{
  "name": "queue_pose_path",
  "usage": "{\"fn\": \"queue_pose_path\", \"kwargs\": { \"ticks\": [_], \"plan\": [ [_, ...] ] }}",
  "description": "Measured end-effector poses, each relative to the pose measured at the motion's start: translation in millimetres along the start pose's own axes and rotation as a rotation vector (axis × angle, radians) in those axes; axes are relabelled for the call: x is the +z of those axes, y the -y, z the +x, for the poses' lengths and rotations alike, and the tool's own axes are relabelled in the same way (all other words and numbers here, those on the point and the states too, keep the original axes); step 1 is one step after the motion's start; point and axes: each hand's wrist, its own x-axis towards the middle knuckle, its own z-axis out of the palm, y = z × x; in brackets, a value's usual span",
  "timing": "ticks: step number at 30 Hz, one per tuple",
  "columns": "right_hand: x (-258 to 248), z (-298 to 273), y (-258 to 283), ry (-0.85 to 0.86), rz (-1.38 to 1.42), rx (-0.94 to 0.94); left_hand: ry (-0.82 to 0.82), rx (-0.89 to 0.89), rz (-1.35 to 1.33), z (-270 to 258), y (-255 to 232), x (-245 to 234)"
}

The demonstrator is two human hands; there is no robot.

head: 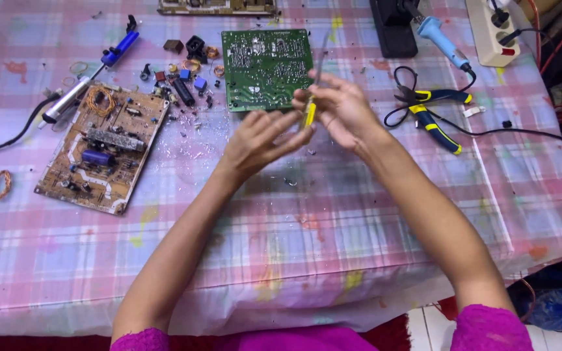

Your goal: Soldering and desoldering components on a circuit board using a soldering iron and a screwdriver.

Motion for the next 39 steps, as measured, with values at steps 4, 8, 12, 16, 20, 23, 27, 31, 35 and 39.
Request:
{"fn": "queue_pose_path", "kwargs": {
  "ticks": [4,8,12,16,20,23,27,31,35,39],
  "plan": [
    [11.9,2.9,-18.9,0.125,0.115,0.111,-0.055,0.076,0.009,1.0,-6.2,-1.3],
    [-7.7,12.0,-21.4,0.078,-0.039,0.022,-0.137,0.055,-0.019,13.6,-1.0,-11.0],
    [-95.0,41.6,-16.2,-0.372,0.068,-0.219,-0.26,-0.263,-0.152,-0.9,17.5,-4.9],
    [-190.0,82.9,0.0,-0.613,0.272,-0.413,-0.332,-0.505,-0.222,-3.3,26.0,-11.2],
    [-201.1,100.0,25.3,-0.728,0.118,-0.593,-0.346,-0.53,-0.257,15.7,22.7,-28.2],
    [-191.8,89.1,36.1,-0.73,-0.13,-0.742,-0.328,-0.525,-0.298,19.7,20.9,-30.6],
    [-169.4,39.4,37.0,-0.6,-0.56,-0.966,-0.32,-0.581,-0.339,7.9,20.7,-20.1],
    [-125.0,-14.6,24.9,-0.509,-0.583,-1.004,-0.217,-0.632,-0.347,8.2,16.5,-27.7],
    [-125.8,-20.2,2.8,-0.566,-0.391,-0.859,-0.273,-0.667,-0.503,18.3,11.4,-27.6],
    [-146.8,-12.1,-18.7,-0.588,-0.253,-0.756,-0.367,-0.596,-0.581,15.7,13.4,-22.4]
  ]
}}
